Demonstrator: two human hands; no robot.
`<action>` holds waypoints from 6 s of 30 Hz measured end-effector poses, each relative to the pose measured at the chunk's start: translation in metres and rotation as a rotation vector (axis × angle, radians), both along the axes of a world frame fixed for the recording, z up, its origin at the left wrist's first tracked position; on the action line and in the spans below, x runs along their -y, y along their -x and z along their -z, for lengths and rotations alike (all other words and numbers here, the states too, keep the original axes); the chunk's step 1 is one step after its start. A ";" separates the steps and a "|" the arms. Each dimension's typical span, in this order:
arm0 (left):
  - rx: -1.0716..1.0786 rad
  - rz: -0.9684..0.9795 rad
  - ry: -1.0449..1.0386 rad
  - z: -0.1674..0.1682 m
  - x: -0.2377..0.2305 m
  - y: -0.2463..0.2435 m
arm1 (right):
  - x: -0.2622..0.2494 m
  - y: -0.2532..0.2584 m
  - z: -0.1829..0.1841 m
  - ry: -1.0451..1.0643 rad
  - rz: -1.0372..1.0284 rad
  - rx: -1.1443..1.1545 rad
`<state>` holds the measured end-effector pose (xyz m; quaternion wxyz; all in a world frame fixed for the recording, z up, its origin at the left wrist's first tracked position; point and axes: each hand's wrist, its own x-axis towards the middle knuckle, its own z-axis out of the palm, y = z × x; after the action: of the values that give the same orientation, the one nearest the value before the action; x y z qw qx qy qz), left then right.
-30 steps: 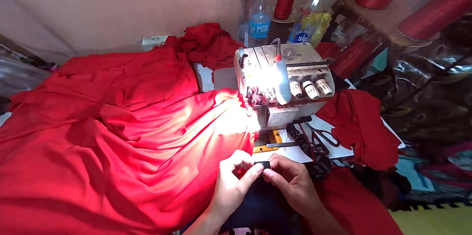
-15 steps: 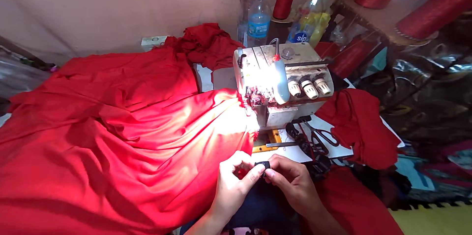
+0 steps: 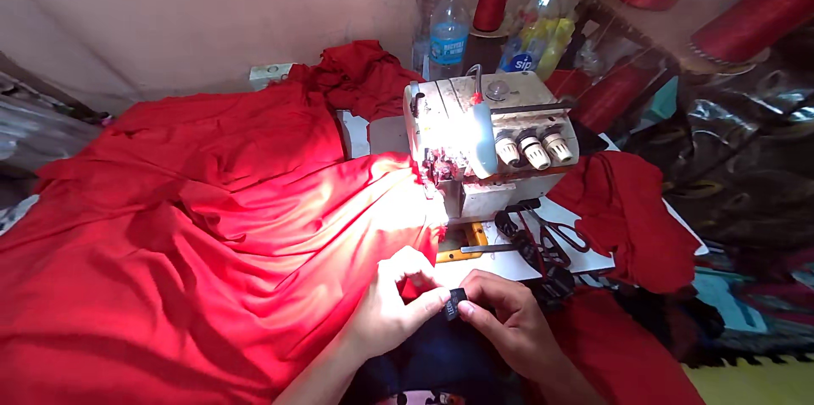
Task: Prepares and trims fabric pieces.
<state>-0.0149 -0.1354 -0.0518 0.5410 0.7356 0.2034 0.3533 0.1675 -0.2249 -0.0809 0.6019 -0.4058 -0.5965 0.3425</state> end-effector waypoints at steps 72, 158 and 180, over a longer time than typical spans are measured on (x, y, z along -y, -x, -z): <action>-0.358 -0.456 -0.670 -0.017 -0.064 -0.038 | -0.040 0.021 0.053 0.269 0.042 -0.492; -0.762 -0.155 -0.650 -0.088 -0.123 -0.009 | -0.007 -0.150 0.020 0.762 0.519 0.853; -0.689 -0.130 -0.276 -0.094 -0.100 0.036 | 0.039 -0.113 -0.028 0.266 0.155 0.091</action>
<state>-0.0506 -0.0355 0.0422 0.3130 0.8630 0.3701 0.1426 0.2803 -0.2636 -0.0530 0.5395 -0.5419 -0.5395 0.3524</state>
